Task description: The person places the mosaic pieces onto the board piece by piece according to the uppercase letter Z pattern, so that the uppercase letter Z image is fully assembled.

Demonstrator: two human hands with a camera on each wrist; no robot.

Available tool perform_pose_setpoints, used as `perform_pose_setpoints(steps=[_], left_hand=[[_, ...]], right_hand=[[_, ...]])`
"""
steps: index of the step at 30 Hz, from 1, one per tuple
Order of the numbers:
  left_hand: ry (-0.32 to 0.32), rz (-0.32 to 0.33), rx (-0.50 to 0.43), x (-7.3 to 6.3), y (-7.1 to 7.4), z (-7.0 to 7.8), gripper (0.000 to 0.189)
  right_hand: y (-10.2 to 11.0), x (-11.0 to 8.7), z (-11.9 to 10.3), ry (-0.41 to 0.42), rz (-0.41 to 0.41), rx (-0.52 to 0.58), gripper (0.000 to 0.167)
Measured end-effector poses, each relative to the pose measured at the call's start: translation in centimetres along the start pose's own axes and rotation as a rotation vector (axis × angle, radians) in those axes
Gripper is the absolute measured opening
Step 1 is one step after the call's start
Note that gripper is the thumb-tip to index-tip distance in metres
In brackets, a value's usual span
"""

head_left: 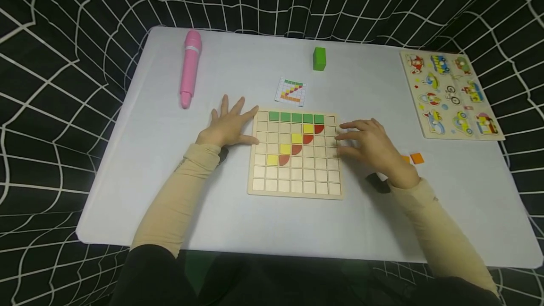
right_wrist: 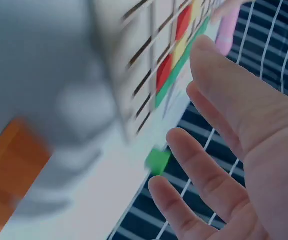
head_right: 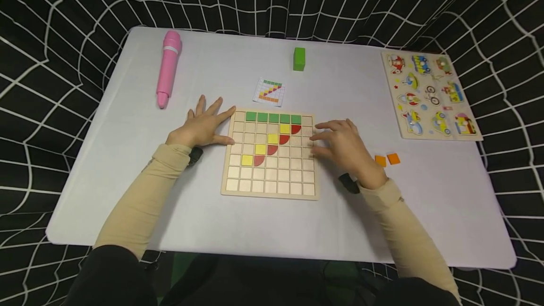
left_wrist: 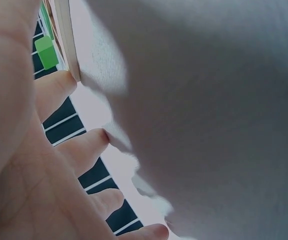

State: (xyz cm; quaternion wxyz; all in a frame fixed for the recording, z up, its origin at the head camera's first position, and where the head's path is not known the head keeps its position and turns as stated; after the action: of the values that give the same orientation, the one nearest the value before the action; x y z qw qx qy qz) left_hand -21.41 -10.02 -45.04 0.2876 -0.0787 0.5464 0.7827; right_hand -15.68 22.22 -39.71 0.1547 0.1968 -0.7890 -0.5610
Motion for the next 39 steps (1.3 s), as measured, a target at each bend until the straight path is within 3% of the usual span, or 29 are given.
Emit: perform_pose_setpoints(steps=[11,19,24,28,35,39], left_hand=[[0.002,-0.005,-0.001,0.0,0.1,0.0,0.101],[0.009,-0.003,0.016,0.1,-0.1,-0.1,0.101],[0.006,0.005,0.009,0.1,-0.2,-0.1,0.101],[0.002,0.014,0.016,0.0,-0.2,0.0,0.101],[0.001,0.02,0.018,-0.1,-0.3,0.1,0.1],[-0.001,0.022,0.01,0.0,-0.3,0.2,0.099]], right_hand=[[0.5,-3.3,3.8,-0.019,0.102,-0.071,0.039],[-0.3,-4.9,5.3,-0.044,0.034,-0.074,0.033],[-0.6,-4.8,5.3,-0.04,0.063,-0.053,0.028],[-0.1,-4.0,4.4,-0.03,0.118,-0.029,0.027],[-0.7,-1.2,0.1,-0.044,0.059,0.062,0.027],[-1.9,0.4,-3.1,0.042,0.037,0.059,0.027]])
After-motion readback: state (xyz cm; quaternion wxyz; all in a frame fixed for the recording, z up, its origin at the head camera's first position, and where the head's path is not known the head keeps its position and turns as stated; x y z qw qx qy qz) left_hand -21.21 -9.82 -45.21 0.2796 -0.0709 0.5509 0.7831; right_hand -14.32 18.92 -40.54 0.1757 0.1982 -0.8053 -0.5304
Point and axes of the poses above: each hand's wrist, its own x-axis towards the middle knuckle, its own y-axis out of the back of the hand, z = x × y, the point moved 5 cm from there along x, towards the middle knuckle, and after that the axes turned 1 degree about y, right-handed, at the moved point
